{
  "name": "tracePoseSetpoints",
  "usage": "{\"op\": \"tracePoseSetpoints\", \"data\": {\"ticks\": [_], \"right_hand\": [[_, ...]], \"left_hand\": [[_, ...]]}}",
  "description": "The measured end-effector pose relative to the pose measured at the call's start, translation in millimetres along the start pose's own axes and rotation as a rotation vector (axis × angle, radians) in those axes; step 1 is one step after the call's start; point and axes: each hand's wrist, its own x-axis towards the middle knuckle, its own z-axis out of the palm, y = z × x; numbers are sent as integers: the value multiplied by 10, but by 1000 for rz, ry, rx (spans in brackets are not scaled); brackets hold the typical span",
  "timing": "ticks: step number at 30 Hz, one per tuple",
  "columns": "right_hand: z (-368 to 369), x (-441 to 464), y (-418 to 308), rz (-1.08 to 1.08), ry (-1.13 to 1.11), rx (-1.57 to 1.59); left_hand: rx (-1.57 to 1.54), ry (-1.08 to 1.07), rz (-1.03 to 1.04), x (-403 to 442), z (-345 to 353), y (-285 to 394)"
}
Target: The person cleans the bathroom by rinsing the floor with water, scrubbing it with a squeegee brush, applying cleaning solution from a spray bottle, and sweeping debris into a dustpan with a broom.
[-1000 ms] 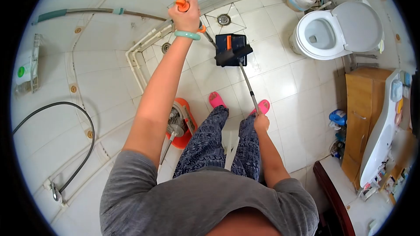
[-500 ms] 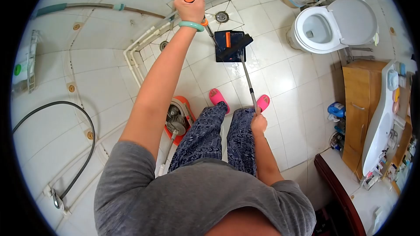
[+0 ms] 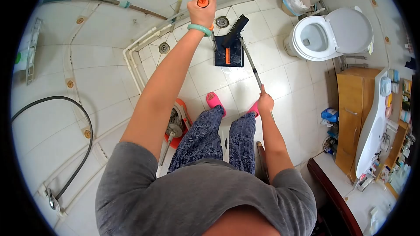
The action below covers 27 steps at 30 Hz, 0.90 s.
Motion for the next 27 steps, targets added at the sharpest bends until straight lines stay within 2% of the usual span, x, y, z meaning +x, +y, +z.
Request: {"op": "tracePoseSetpoints", "data": {"ticks": [5,7,8,10,11,21,27], "right_hand": [[313,-36,14,37,-107,-93],[673,-196,245,10,7,-104],[585,-256,198,10,8,-106],[321,-413,43,103,-143,-46],[385,-403,35,42,-4,-26],[86,649,-383,-45,23,-135],[102,259,-139,-3,-26,-135]], "left_hand": [[-21,-35,-16,-9,-99,8],[-33,-60,-26,0,-155,-61],[-34,-58,-26,-8,-156,-11],[-164,-65,-60,-56,-161,157],[-161,-64,-64,-69,-173,173],[-186,-103,-68,-100,-196,209],[-52,-84,-58,-45,-231,178]]}}
